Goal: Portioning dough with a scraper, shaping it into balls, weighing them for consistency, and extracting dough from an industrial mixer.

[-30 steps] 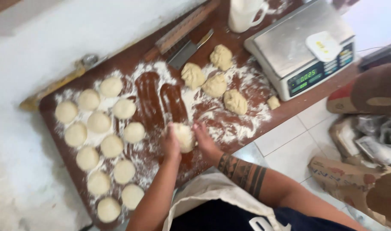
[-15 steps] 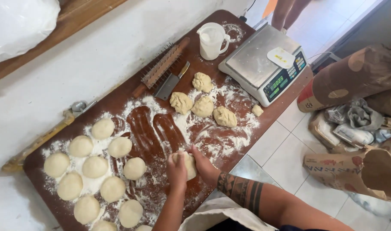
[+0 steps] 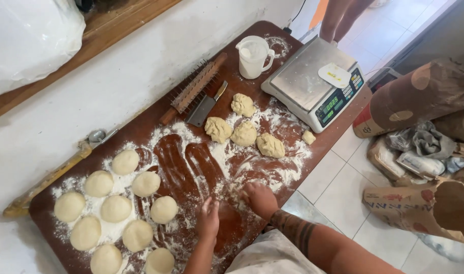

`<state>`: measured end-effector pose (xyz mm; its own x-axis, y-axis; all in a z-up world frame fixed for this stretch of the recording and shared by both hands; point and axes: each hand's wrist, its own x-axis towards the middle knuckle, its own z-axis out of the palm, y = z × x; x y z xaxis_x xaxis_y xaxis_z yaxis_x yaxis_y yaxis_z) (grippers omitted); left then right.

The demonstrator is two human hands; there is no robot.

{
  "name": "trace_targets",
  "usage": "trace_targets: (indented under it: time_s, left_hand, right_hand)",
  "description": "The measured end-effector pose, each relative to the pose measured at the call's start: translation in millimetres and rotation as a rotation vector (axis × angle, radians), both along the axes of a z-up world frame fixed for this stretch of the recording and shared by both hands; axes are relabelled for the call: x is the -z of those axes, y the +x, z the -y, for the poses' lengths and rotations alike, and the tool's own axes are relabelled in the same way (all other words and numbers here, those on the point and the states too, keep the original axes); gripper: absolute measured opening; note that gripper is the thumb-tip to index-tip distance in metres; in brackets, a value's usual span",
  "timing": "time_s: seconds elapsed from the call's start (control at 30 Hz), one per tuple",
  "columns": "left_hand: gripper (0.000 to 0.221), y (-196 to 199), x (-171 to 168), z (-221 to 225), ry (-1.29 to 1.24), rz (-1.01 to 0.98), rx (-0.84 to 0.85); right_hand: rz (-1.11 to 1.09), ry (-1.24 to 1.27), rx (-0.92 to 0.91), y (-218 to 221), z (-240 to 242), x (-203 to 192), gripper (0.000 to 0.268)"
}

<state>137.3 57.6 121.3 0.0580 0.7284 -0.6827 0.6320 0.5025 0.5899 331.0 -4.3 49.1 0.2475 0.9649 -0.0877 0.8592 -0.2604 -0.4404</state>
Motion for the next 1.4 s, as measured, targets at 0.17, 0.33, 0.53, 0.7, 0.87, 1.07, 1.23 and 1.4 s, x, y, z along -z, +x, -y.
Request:
trace_targets:
  time_s: [0.17, 0.33, 0.53, 0.7, 0.87, 1.07, 1.23, 1.4]
  left_hand:
    - [0.059, 13.0, 29.9, 3.7, -0.025, 0.114, 0.05]
    - [0.069, 38.0, -6.7, -3.7, -0.208, 0.406, -0.228]
    - [0.073, 39.8, 9.1, -13.3, -0.161, 0.344, -0.584]
    - [0.045, 37.9, 19.4, -14.8, 0.19, 0.046, -0.152]
    - [0.05, 21.1, 58.7, -11.4, 0.125, 0.083, -0.147]
    - [0.078, 28.4, 37.3, -8.6, -0.143, 0.243, -0.189]
    - [0.088, 20.3, -20.0, -0.8, -0.019, 0.19, -0.643]
    - [0.018, 6.8, 211.7, -11.8, 1.4, 0.039, 0.357]
  right_hand:
    - [-0.435, -0.498, 0.182, -6.3, -34.9, -50.1, 0.061]
    - [-1.071, -0.622, 0.177, -35.9, -46.9, -114.5, 0.088]
    - [-1.319, -0.355, 0.331, -54.1, -27.1, -92.4, 0.086]
    - [-0.445, 0.059, 0.158, -38.6, -33.4, -19.1, 0.026]
    - [-0.188, -0.469, -0.128, -20.6, -28.6, -11.3, 0.034]
    - [-1.094, -0.497, 0.499, -54.4, -54.8, -91.7, 0.077]
    - [-1.331, -0.426, 0.559, -56.6, -40.8, -66.7, 0.09]
    - [-0.673, -0.196, 0.331, -20.5, -48.7, -16.9, 0.04]
